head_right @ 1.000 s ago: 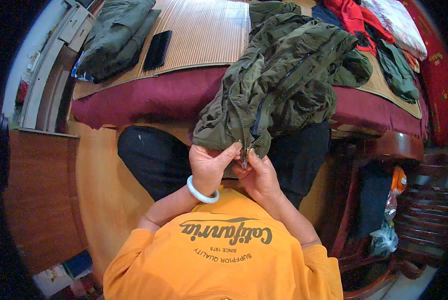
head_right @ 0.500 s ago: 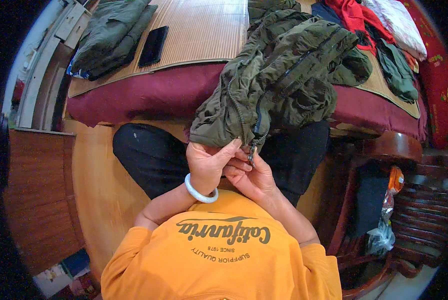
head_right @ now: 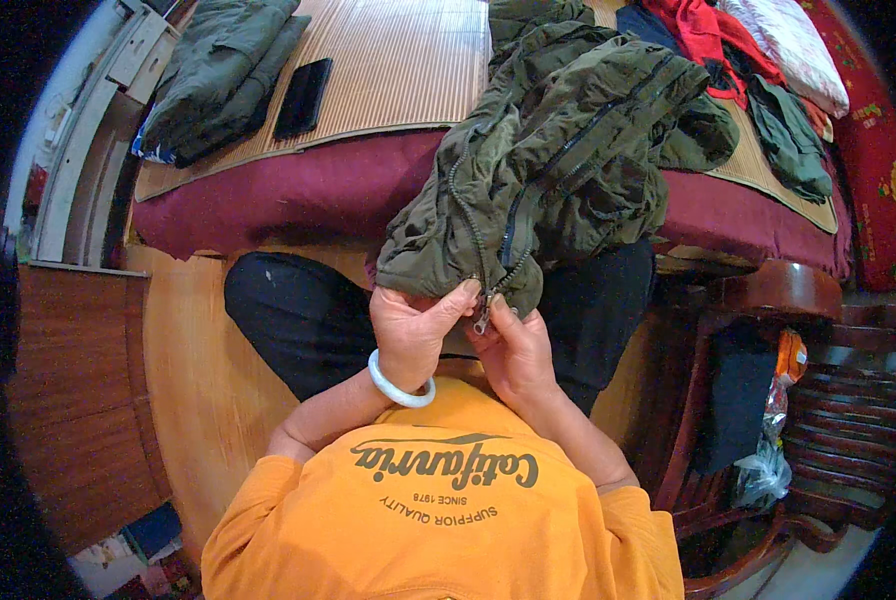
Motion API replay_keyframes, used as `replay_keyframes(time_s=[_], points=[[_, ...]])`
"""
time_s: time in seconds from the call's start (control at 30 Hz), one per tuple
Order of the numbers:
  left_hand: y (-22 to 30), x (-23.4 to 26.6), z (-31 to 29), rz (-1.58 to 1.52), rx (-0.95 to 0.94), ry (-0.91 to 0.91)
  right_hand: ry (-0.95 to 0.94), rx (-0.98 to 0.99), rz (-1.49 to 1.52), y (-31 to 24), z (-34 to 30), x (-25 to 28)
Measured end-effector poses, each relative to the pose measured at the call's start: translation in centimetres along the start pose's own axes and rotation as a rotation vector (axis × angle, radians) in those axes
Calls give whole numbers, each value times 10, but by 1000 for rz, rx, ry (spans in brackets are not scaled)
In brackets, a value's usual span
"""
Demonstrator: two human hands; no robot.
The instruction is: Repairing or aligning a zipper on a green jacket.
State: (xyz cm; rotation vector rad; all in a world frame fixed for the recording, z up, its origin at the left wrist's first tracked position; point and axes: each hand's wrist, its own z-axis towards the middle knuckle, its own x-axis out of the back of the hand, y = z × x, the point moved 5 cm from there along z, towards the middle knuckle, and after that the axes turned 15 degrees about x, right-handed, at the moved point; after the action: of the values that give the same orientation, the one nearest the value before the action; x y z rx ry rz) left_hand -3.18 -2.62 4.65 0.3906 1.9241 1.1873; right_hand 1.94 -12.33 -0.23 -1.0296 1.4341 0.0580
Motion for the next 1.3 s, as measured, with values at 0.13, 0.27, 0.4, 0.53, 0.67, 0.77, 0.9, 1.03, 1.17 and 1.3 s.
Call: replay_keyframes(time_s=[0.13, 0.27, 0.4, 0.53, 0.67, 0.77, 0.9, 1.03, 1.17, 1.3], points=[[-1, 3, 1, -5, -33, -6, 66, 123, -129, -6, 2, 2], [-4, 4, 2, -30, 1, -13, -52, 173, -164, -4, 2, 16], [-6, 7, 3, 20, -18, -5, -6, 255, -186, -9, 2, 6], [-5, 8, 2, 8, -13, 15, 51, 328, -268, -11, 0, 4], [-5, 7, 0, -16, -8, -6, 46, 380, -296, -11, 0, 11], [-6, 9, 0, -16, -17, -6, 27, 395, -341, -12, 0, 13], [-10, 10, 3, -9, -27, -17, 22, 431, -379, -14, 1, 7], [-9, 9, 4, -5, -48, 3, -19, 445, -404, -15, 2, 12], [-9, 10, 4, -4, -52, 4, -12, 454, -429, -14, 4, 14], [-9, 12, 3, -20, -29, -13, -18, 481, -437, -15, 2, 10]])
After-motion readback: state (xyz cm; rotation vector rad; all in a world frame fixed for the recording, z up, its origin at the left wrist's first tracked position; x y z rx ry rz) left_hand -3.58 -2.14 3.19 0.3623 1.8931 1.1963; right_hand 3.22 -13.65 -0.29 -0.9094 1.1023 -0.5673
